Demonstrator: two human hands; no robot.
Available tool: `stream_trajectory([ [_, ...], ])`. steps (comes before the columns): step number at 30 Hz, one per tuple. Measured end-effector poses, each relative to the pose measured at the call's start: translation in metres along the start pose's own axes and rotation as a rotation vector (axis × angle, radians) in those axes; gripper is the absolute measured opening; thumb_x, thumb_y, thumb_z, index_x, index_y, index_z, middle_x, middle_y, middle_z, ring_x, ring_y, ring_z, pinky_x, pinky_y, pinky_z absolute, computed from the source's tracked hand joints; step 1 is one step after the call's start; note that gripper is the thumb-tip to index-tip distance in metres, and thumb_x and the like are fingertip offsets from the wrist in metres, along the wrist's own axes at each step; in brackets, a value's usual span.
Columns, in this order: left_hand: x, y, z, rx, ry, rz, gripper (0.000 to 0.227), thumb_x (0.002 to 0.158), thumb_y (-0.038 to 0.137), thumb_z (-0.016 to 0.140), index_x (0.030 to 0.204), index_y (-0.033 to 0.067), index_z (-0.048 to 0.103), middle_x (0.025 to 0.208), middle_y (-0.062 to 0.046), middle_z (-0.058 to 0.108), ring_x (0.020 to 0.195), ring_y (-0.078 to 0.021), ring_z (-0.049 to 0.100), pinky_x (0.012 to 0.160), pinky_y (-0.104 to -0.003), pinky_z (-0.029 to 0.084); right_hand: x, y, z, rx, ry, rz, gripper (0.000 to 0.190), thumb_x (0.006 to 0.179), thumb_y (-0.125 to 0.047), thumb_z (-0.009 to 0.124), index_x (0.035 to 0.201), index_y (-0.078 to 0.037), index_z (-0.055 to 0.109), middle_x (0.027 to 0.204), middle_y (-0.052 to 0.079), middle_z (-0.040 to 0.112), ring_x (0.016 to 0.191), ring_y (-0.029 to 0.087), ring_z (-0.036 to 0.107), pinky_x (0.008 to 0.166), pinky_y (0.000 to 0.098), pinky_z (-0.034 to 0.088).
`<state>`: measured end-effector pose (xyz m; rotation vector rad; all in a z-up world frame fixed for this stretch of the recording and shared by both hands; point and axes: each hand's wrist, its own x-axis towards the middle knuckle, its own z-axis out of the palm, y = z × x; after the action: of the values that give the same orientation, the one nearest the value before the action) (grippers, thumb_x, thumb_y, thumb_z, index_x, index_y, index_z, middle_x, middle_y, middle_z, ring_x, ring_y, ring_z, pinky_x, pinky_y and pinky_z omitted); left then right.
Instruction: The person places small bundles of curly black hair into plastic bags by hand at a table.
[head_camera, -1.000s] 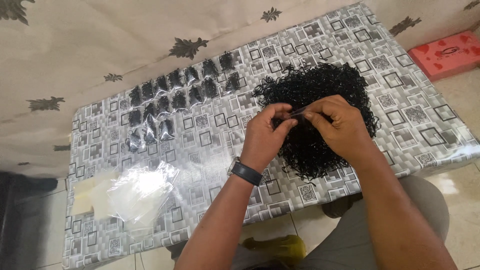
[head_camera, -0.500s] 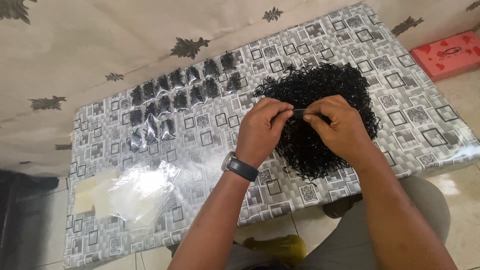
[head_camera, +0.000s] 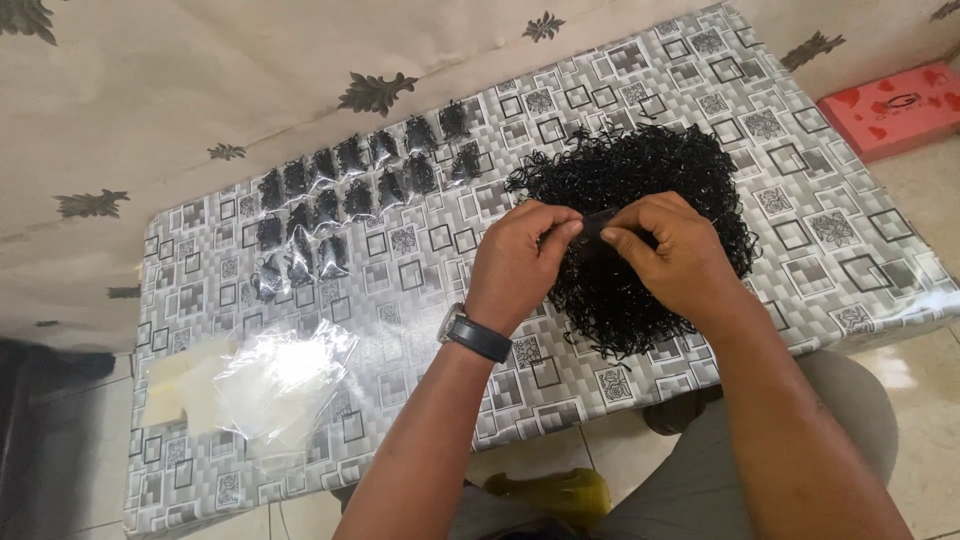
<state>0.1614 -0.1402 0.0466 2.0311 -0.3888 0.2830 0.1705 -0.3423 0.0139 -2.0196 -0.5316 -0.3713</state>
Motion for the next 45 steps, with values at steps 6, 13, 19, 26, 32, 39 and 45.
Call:
stream_trajectory([
  [6, -0.013, -0.022, -0.01, -0.059, 0.127, -0.173, 0.012, 0.095, 0.014, 0.071, 0.105, 0.0121, 0.077, 0.1, -0.009, 0.076, 0.095, -0.0245, 0.073, 0.075, -0.035, 0.058, 0.002, 0.0, -0.008, -0.117, 0.048, -0.001, 0.013, 0.104, -0.008, 0.07, 0.111, -0.001, 0.078, 0.099, 0.017, 0.075, 0.108, 0.044, 0.066, 0.09, 0.0511, 0.052],
  [13, -0.051, -0.039, -0.093, -0.001, 0.278, -0.325, 0.02, 0.093, 0.014, 0.07, 0.111, 0.0119, 0.076, 0.106, -0.013, 0.076, 0.102, -0.0266, 0.071, 0.082, -0.037, 0.056, -0.005, 0.007, 0.005, -0.203, -0.014, -0.053, 0.009, 0.101, -0.006, 0.073, 0.105, 0.0, 0.078, 0.096, 0.015, 0.076, 0.106, 0.039, 0.069, 0.094, 0.0494, 0.052],
  [19, -0.078, -0.041, -0.139, 0.022, 0.405, -0.468, 0.017, 0.091, 0.016, 0.071, 0.107, 0.013, 0.078, 0.098, -0.006, 0.075, 0.082, -0.0122, 0.066, 0.072, -0.028, 0.055, -0.008, -0.01, 0.036, -0.212, -0.054, -0.183, 0.013, 0.094, -0.004, 0.077, 0.106, -0.002, 0.079, 0.099, 0.011, 0.078, 0.104, 0.034, 0.07, 0.093, 0.0436, 0.054],
  [26, -0.058, -0.02, -0.048, 0.11, 0.108, -0.035, 0.011, 0.094, 0.02, 0.072, 0.104, 0.0196, 0.077, 0.098, -0.002, 0.074, 0.096, -0.026, 0.072, 0.078, -0.036, 0.057, -0.016, -0.04, 0.044, 0.004, 0.036, -0.191, 0.039, 0.085, -0.007, 0.084, 0.121, 0.003, 0.073, 0.117, 0.02, 0.072, 0.118, 0.045, 0.062, 0.099, 0.0544, 0.05],
  [32, -0.041, 0.014, -0.016, 0.087, 0.061, 0.06, 0.022, 0.099, 0.017, 0.067, 0.12, 0.0164, 0.071, 0.108, -0.008, 0.071, 0.103, -0.0364, 0.069, 0.083, -0.048, 0.059, -0.017, -0.011, 0.022, -0.011, 0.062, -0.078, 0.006, 0.089, -0.007, 0.082, 0.095, -0.007, 0.08, 0.105, 0.009, 0.076, 0.114, 0.033, 0.066, 0.099, 0.0442, 0.051],
  [39, -0.066, -0.021, -0.023, 0.013, 0.082, -0.179, 0.025, 0.094, 0.011, 0.07, 0.119, 0.0086, 0.073, 0.107, -0.016, 0.071, 0.105, -0.0409, 0.069, 0.086, -0.05, 0.056, 0.003, 0.002, -0.005, 0.042, 0.052, 0.17, 0.005, 0.089, -0.007, 0.08, 0.093, -0.004, 0.08, 0.104, 0.012, 0.074, 0.116, 0.035, 0.061, 0.1, 0.049, 0.046],
  [45, -0.087, -0.046, -0.021, 0.021, 0.084, -0.34, 0.023, 0.095, 0.013, 0.068, 0.117, 0.0083, 0.074, 0.106, -0.016, 0.072, 0.103, -0.0375, 0.069, 0.081, -0.043, 0.056, 0.004, 0.004, -0.007, 0.079, 0.032, 0.159, 0.008, 0.098, -0.007, 0.074, 0.102, -0.002, 0.079, 0.107, 0.014, 0.072, 0.117, 0.036, 0.06, 0.102, 0.0513, 0.044],
])
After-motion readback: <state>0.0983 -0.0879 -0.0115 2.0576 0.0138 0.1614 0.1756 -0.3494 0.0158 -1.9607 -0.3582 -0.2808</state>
